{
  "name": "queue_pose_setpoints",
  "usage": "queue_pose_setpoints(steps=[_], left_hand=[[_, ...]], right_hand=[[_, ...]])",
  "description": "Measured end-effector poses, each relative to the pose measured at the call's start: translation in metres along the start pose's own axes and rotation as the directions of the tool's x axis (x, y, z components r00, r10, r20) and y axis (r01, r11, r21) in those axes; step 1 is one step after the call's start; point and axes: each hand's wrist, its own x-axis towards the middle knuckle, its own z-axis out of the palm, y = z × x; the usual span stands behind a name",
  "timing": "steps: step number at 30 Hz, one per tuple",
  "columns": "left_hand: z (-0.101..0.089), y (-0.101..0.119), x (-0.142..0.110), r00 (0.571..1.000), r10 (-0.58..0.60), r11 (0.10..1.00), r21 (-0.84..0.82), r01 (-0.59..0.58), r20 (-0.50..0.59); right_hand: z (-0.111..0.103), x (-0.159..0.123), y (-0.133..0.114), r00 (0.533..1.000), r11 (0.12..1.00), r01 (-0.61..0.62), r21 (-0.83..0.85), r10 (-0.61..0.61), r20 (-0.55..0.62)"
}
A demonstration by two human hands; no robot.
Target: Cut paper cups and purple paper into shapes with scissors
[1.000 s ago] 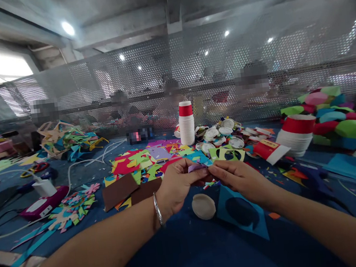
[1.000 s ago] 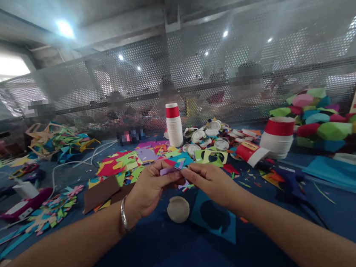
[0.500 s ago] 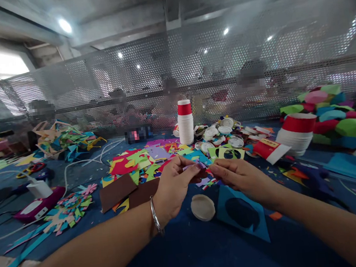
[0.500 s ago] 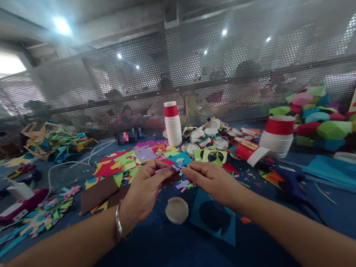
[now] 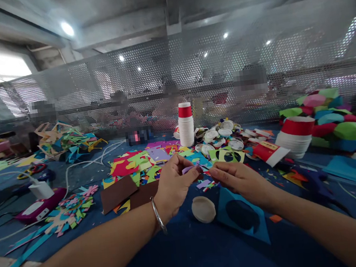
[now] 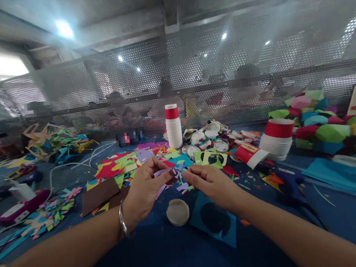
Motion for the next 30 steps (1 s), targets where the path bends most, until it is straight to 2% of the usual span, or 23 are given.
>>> queue_pose_setpoints(steps=[5,8,14,18,24,30], left_hand=[[-0.0045,0.0007,0.0008,0.985,0.167,0.953,0.249,-0.171,0.040],[-0.0066,0.0002,0.0016,0.964,0.258,0.905,0.331,-0.266,0.070],[-0.0076,0.0014,-0.0005,0.942,0.318,0.838,0.433,-0.332,0.108],[-0.0066,0.0020,-0.0017,0.954,0.283,0.865,0.404,-0.298,0.097],[-0.0030,0.0040,-0.0014,0.987,0.129,0.975,0.171,-0.144,0.096],[-0.0001,0.0036,-0.0028,0.998,0.024,0.998,0.050,-0.028,0.065]], right_hand=[[-0.0002,-0.0003,-0.0001,0.999,0.999,-0.038,0.019,0.038,0.003],[-0.0002,-0.0008,-0.0009,0.998,0.995,-0.065,0.075,0.063,0.020],[-0.0015,-0.0009,-0.0029,0.994,0.989,-0.063,0.131,0.051,0.093],[-0.0042,-0.0014,-0.0026,0.993,0.996,-0.050,0.080,0.041,0.110],[-0.0085,-0.0027,-0.0012,0.995,1.000,-0.007,0.016,0.005,0.103],[-0.0067,-0.0031,-0.0027,0.997,1.000,0.022,-0.002,-0.022,0.077]])
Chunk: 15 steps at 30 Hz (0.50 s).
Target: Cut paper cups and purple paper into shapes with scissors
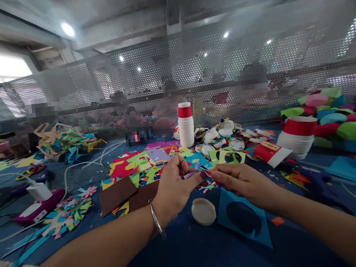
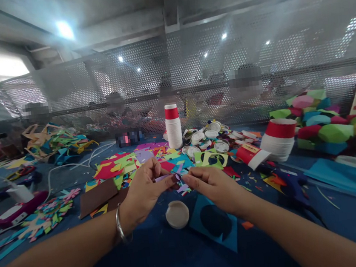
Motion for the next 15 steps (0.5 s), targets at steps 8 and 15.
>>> queue_pose_setpoints(steps=[8,15], left_hand=[[-0.002,0.002,-0.001,0.999,-0.035,0.995,-0.089,0.035,-0.004],[0.001,0.000,-0.001,0.999,-0.051,0.989,-0.140,0.051,-0.001]], right_hand=[[0.008,0.000,-0.003,0.999,1.000,0.003,0.016,-0.002,-0.054],[0.012,-0.001,-0.003,0.994,0.965,-0.098,0.243,0.105,-0.013]])
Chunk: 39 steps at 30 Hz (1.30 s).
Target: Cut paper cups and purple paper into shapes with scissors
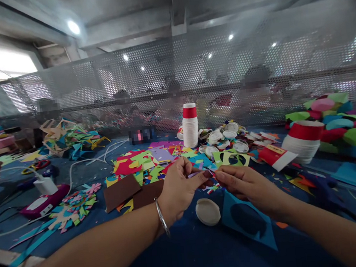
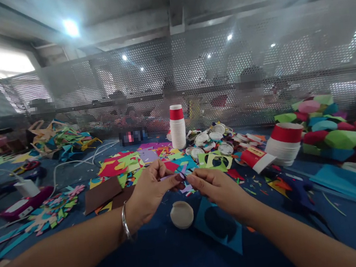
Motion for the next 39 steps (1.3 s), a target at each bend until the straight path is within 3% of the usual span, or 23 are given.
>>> queue_pose_setpoints(steps=[10,16,18,21,23,27,30,34,39], left_hand=[[0.000,0.000,0.001,0.997,0.071,0.996,0.049,-0.071,0.002],[-0.001,0.005,-0.001,0.996,0.080,0.987,0.137,-0.084,0.033],[-0.003,0.006,0.000,0.986,0.167,0.951,0.258,-0.168,0.027],[-0.006,0.004,0.002,0.942,0.334,0.810,0.505,-0.300,0.024],[-0.007,0.000,0.004,0.933,0.357,0.764,0.562,-0.316,0.039],[-0.009,-0.006,0.007,0.964,0.248,0.869,0.417,-0.266,0.099],[-0.009,-0.007,0.008,0.983,0.118,0.957,0.247,-0.151,0.143],[-0.010,-0.004,0.007,0.993,-0.016,0.990,0.144,-0.001,0.116],[-0.011,0.000,0.006,0.987,-0.093,0.996,0.005,0.093,0.129]], right_hand=[[-0.003,0.002,0.000,0.999,0.998,-0.023,0.056,0.021,0.034],[-0.009,0.006,0.002,0.995,0.994,-0.005,0.110,0.015,-0.094],[-0.011,0.006,0.002,0.990,0.991,0.009,0.135,0.010,-0.138],[-0.010,0.005,-0.001,0.986,0.994,0.059,0.091,-0.044,-0.163],[-0.007,0.004,-0.004,0.984,0.996,0.089,0.000,-0.088,-0.152],[-0.004,0.003,-0.007,0.989,0.995,0.075,-0.071,-0.084,-0.121],[-0.005,0.002,-0.008,0.991,0.998,0.047,-0.041,-0.051,-0.123],[-0.006,0.001,-0.009,0.992,0.999,0.048,0.002,-0.047,-0.119],[-0.007,0.000,-0.008,0.992,0.998,0.049,0.030,-0.045,-0.115]])
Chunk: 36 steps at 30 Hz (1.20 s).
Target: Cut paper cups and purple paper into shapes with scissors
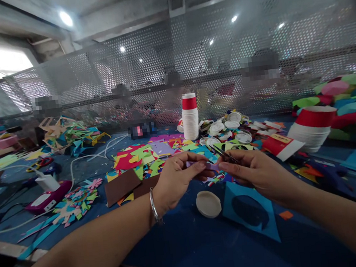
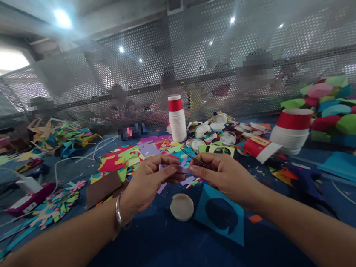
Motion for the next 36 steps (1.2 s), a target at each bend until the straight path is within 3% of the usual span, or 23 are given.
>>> queue_pose_setpoints(steps=[8,15,19,24,29,36], left_hand=[[-0.004,0.000,0.002,0.999,-0.030,0.997,-0.073,0.033,0.042],[-0.007,-0.003,0.005,0.941,-0.270,0.950,-0.102,0.295,0.207],[-0.009,-0.004,0.006,0.923,-0.308,0.928,-0.140,0.345,0.230],[-0.006,-0.003,0.006,0.957,-0.232,0.951,-0.167,0.262,0.176],[-0.001,-0.004,0.007,0.996,-0.087,0.996,-0.018,0.087,0.018],[-0.006,-0.007,0.008,0.990,0.127,0.943,0.302,-0.141,0.067]], right_hand=[[-0.005,0.000,0.004,1.000,0.999,0.026,-0.040,-0.026,-0.004],[-0.012,0.006,0.004,0.988,0.969,0.150,-0.196,-0.155,-0.008],[-0.014,0.006,0.004,0.986,0.953,0.166,-0.252,-0.169,0.009],[-0.012,0.005,0.004,0.986,0.950,0.163,-0.268,-0.162,0.027],[-0.012,0.005,0.006,0.987,0.955,0.157,-0.252,-0.157,0.022],[-0.007,0.006,0.006,0.994,0.977,0.111,-0.182,-0.112,0.006]])
